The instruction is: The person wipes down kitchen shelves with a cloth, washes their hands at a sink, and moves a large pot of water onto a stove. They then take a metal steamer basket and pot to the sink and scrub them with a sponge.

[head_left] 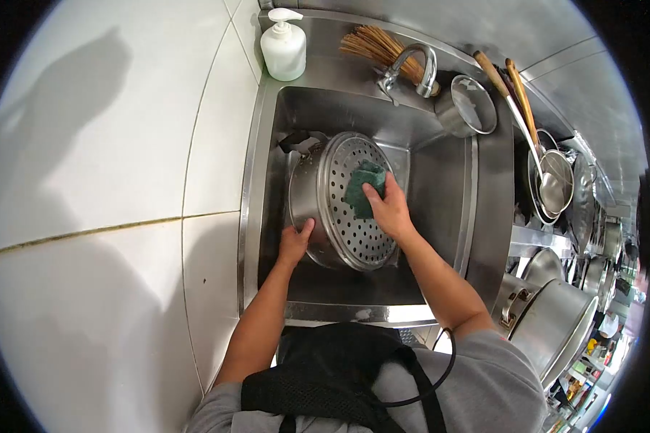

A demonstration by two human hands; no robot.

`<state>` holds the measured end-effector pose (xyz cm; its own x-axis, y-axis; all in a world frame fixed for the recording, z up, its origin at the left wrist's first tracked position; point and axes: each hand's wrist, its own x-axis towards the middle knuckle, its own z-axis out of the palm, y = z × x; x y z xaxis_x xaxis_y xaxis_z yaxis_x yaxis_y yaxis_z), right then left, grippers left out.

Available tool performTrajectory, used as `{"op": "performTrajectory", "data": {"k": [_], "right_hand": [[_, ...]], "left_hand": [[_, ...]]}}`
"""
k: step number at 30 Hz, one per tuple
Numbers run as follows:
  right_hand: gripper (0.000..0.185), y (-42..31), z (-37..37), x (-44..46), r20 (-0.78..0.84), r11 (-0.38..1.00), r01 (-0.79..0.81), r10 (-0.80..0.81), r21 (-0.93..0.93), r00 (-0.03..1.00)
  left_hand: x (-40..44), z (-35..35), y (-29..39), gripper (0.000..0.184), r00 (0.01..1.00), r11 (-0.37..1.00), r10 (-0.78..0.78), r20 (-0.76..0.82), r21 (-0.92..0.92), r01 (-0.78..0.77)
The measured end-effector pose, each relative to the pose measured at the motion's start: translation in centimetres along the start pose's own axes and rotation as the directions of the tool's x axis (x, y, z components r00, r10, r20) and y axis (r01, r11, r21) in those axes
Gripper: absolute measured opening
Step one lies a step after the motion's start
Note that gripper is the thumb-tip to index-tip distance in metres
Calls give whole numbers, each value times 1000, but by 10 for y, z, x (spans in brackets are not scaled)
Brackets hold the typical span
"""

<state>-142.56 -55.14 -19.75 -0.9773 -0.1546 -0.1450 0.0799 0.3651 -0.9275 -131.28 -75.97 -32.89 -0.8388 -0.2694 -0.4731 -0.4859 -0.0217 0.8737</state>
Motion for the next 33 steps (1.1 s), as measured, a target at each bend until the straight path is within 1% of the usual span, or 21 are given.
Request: {"op": "performTrajectory", "data": {"k": [1,2,4,6,8,10,11,13,15,16,20,22,23,24,25,26,27,30,31,32,33], "right_hand": [[31,-4,-5,-5,-1,995,2,-2,-104,1000],[31,3,-2,-16,4,994,5,-4,-107,1000],[45,21,10,-42,173,915,268,-224,-302,959],[58,18,28,-63,258,813,412,-330,-411,908],[66,28,36,-60,289,817,367,-257,-444,922],[68,25,42,-48,159,891,241,-193,-385,968],[69,24,42,-39,152,938,206,-168,-280,974],[69,22,35,-24,144,954,209,-181,-217,973],[68,14,28,-25,141,972,222,-210,-78,967],[68,13,27,-34,137,971,226,-214,-76,967],[63,19,25,-78,78,964,266,-266,5,961],[61,17,21,-93,82,993,80,-88,90,993],[50,22,26,-97,10,982,7,-9,191,1000],[50,23,23,-96,-1,980,11,-11,199,1000],[44,25,20,-91,-8,956,-131,138,264,990],[38,27,17,-85,-1,906,-266,282,329,959],[31,26,14,-77,-91,898,-154,209,412,974],[32,24,3,-63,25,788,-228,260,572,965],[36,17,8,-66,11,867,-189,207,462,978],[42,10,10,-71,67,916,-243,234,320,970],[45,33,29,-73,21,962,-169,169,216,985]], "left_hand": [[2,1,1,59,1000,1000,3,-3,-8,-3],[3,1,2,55,999,998,41,-13,-45,-42],[5,1,10,51,996,993,85,-22,-78,-86],[2,-2,28,40,999,1000,31,43,-2,-31],[-1,-2,44,38,997,998,61,56,25,-62],[-6,-2,53,36,994,995,77,77,61,-81],[-8,0,59,34,988,985,140,71,89,-146],[-8,4,79,32,974,969,214,70,113,-221],[-10,1,103,38,961,964,264,86,-34,-262],[-11,0,111,38,959,963,269,87,-32,-267],[-18,2,117,33,953,936,293,78,182,-303],[-23,7,114,33,951,914,304,61,263,-309],[-21,7,114,34,967,919,251,41,305,-251],[-20,6,115,36,980,918,199,15,346,-192],[-16,4,114,43,936,852,353,-12,417,-316],[-16,3,113,43,933,845,360,-9,426,-322],[-16,2,115,44,911,816,412,-11,450,-363],[-20,6,126,43,885,744,465,-7,544,-387],[-16,11,127,42,882,748,469,-41,549,-372],[-16,15,126,40,880,753,469,-72,554,-356],[-15,18,125,40,842,702,532,-90,604,-379]]}}
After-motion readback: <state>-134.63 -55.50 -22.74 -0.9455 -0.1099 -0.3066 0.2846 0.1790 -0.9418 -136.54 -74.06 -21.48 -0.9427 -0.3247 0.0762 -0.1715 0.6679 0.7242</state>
